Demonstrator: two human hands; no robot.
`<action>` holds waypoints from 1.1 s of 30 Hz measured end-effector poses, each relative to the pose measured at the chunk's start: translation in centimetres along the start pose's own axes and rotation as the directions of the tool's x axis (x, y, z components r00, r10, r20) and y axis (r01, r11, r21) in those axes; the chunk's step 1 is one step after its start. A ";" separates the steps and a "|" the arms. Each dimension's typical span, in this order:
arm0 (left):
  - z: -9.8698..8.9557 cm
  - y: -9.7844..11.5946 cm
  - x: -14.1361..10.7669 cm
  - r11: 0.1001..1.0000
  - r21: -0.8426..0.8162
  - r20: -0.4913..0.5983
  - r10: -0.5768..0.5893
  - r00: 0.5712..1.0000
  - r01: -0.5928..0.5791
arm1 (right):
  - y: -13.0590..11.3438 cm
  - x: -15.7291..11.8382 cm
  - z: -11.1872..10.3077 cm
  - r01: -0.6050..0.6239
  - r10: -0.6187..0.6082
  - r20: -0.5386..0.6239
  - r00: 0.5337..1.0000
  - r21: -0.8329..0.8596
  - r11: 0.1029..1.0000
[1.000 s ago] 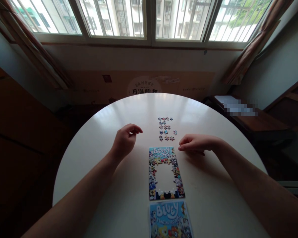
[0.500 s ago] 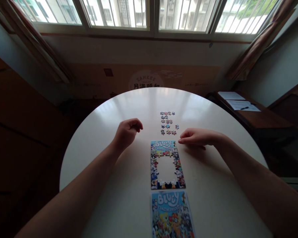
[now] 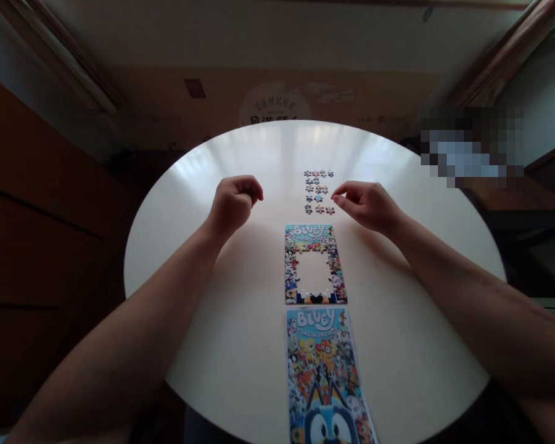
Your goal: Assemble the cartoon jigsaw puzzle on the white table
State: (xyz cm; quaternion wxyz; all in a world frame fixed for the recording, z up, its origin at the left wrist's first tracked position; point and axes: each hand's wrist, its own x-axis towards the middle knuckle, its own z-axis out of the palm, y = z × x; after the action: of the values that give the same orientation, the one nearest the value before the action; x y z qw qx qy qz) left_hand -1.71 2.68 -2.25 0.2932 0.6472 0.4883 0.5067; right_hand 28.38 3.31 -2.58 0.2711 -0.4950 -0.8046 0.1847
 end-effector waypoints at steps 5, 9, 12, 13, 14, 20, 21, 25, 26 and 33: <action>0.1 0.4 -0.2 1.000 0.026 0.024 0.012 1.000 -0.012 | -0.1 0.1 1.3 0.102 -0.110 -0.103 0.989 -0.081 0.992; 0.1 0.6 -0.1 0.999 0.049 0.053 0.021 0.998 -0.024 | 0.5 0.5 1.9 0.198 -0.210 -0.157 0.965 -0.088 0.976; 0.1 0.8 -0.2 0.997 0.073 0.090 0.014 0.996 -0.021 | 0.8 0.7 2.0 0.219 -0.233 -0.174 0.957 -0.100 0.971; 0.1 1.0 -0.3 0.997 0.075 0.108 0.008 0.994 -0.016 | 0.8 0.7 2.0 0.213 -0.227 -0.177 0.958 -0.095 0.972; 0.2 1.2 -0.5 0.997 0.074 0.130 0.003 0.991 -0.013 | 0.7 0.7 2.0 0.205 -0.217 -0.176 0.960 -0.084 0.975; 1.0 2.4 -1.7 0.996 0.054 0.267 0.048 0.963 -0.064 | 0.6 0.7 2.2 0.136 -0.131 -0.175 0.976 0.017 0.991; 1.0 2.4 -1.8 0.996 0.054 0.276 0.055 0.960 -0.072 | 0.6 0.7 2.2 0.135 -0.128 -0.170 0.977 0.031 0.990; 0.8 2.3 -1.6 0.993 0.078 0.274 0.064 0.959 -0.089 | 0.4 0.8 2.4 0.135 -0.129 -0.124 0.984 0.037 0.990; 0.7 2.2 -1.5 0.992 0.088 0.268 0.062 0.961 -0.089 | 0.3 0.8 2.4 0.139 -0.135 -0.112 0.984 0.027 0.990; 0.3 2.1 -1.3 0.990 0.107 0.243 0.060 0.968 -0.089 | -0.2 1.0 1.8 0.179 -0.190 -0.139 0.972 -0.088 0.980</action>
State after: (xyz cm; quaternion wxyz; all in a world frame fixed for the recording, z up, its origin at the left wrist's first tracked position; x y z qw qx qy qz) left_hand -0.73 0.78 -0.95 0.2922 0.7374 0.4536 0.4063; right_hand 26.79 4.12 -3.62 0.3269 -0.4400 -0.8313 0.0916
